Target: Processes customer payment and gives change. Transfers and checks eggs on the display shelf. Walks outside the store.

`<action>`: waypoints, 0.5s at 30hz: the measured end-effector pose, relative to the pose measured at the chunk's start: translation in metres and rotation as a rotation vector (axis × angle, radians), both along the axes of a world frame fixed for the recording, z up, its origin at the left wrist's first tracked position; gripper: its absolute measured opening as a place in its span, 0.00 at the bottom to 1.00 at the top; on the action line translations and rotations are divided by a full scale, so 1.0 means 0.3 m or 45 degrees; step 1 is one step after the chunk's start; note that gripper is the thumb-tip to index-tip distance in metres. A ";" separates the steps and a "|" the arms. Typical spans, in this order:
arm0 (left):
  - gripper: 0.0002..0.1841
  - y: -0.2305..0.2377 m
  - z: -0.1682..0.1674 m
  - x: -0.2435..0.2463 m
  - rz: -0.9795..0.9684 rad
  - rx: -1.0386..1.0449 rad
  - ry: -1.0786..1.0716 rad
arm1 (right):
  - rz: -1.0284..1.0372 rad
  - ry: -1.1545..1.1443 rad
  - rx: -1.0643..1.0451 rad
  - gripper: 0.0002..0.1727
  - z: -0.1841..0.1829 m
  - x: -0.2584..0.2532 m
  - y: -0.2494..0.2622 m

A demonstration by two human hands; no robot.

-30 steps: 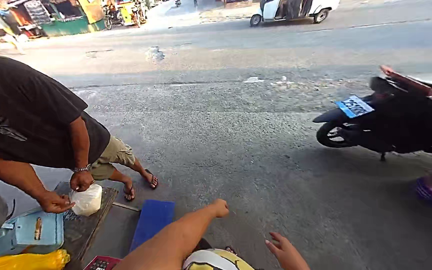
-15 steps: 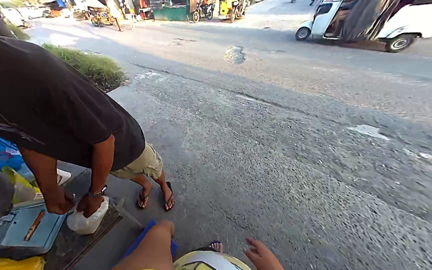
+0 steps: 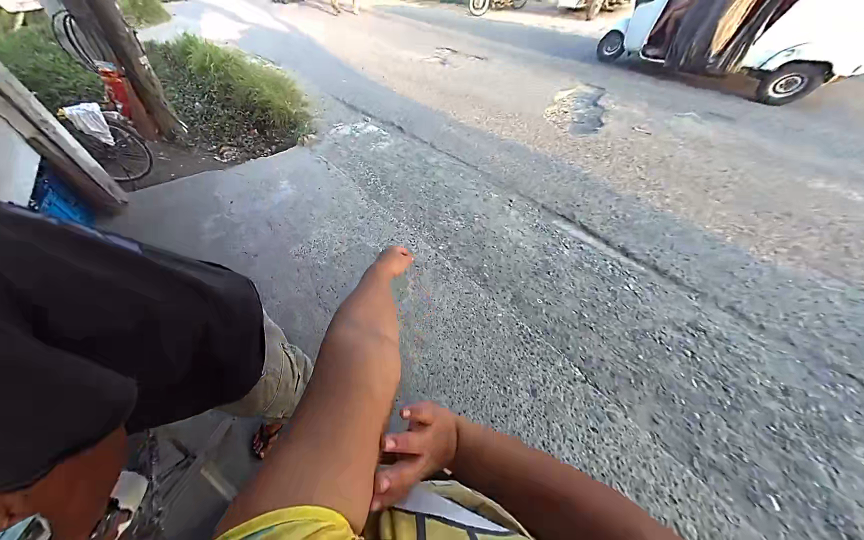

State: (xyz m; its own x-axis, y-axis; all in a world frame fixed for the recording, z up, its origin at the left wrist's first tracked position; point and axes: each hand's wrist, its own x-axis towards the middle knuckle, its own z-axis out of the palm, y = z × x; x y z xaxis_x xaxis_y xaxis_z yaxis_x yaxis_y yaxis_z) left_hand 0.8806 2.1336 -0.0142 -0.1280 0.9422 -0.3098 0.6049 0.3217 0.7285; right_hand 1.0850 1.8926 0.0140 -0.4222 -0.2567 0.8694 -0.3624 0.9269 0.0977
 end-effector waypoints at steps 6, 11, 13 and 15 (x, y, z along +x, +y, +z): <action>0.24 0.252 0.049 -0.494 0.203 -0.193 0.143 | -0.117 0.145 0.220 0.20 -0.052 -0.297 0.475; 0.25 0.363 -0.022 -1.004 0.209 -0.529 0.447 | 0.104 0.189 0.354 0.13 -0.036 -0.608 0.777; 0.25 0.436 -0.059 -1.191 0.229 -0.638 0.498 | 0.398 0.236 0.223 0.12 -0.031 -0.783 0.874; 0.24 0.525 -0.065 -1.366 0.356 -0.599 0.406 | 0.658 0.197 0.091 0.18 -0.020 -0.965 0.987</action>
